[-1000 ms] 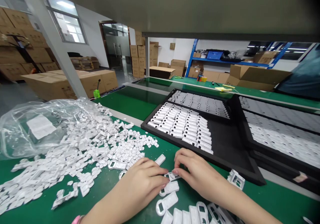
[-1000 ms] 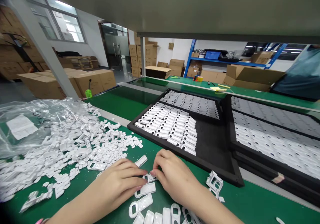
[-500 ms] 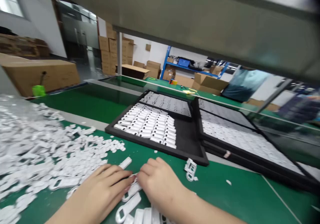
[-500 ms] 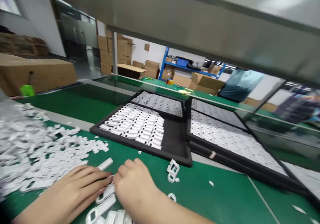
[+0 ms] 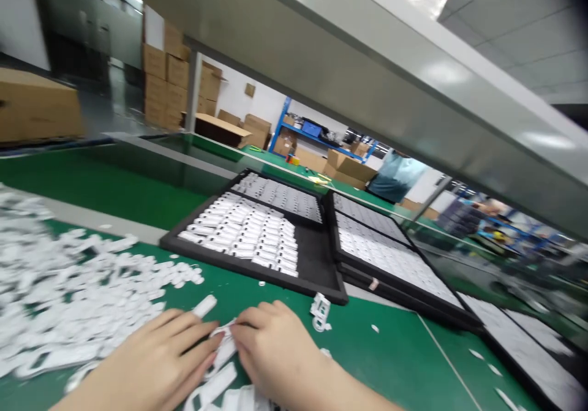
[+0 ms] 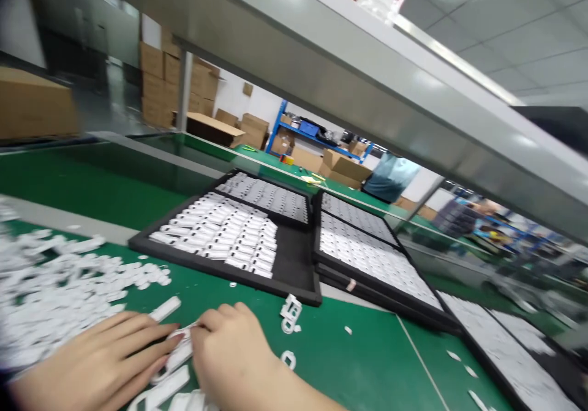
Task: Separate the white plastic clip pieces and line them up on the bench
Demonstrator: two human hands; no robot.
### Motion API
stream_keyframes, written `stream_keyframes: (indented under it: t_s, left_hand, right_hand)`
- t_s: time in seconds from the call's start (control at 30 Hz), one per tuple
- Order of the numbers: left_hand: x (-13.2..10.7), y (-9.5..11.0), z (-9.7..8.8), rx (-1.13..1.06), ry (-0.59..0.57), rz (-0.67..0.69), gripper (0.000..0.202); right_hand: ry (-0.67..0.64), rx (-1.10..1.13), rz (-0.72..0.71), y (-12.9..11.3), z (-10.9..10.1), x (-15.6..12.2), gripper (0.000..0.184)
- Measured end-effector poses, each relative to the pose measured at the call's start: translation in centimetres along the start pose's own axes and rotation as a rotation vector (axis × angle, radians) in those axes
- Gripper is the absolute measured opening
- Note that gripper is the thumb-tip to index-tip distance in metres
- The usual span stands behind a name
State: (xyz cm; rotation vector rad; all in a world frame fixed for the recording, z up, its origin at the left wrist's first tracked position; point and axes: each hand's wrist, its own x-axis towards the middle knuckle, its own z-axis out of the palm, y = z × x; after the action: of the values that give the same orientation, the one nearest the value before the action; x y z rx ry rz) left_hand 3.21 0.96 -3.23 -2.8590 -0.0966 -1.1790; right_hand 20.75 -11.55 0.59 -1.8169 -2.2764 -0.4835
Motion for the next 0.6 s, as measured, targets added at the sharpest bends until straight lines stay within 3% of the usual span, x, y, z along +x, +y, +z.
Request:
stream_keyframes:
  t_s: [0.17, 0.23, 0.47, 0.6]
  left_hand:
    - [0.8, 1.3, -1.6, 0.019, -0.092, -0.002, 0.014]
    - [0.7, 1.6, -1.8, 0.042, -0.124, 0.006, 0.010]
    - [0.3, 1.9, -1.6, 0.059, -0.152, 0.008, 0.009]
    - [0.2, 2.1, -1.5, 0.070, -0.162, 0.008, 0.008]
  right_hand:
    - [0.219, -0.011, -0.024, -0.5, 1.3, -1.4, 0.027]
    - [0.241, 0.006, -0.042, -0.5, 1.3, -1.5, 0.032]
    - [0.041, 0.088, -0.018, -0.1, 0.2, -1.1, 0.030]
    - [0.004, 0.105, 0.007, 0.0, 0.2, -0.9, 0.029]
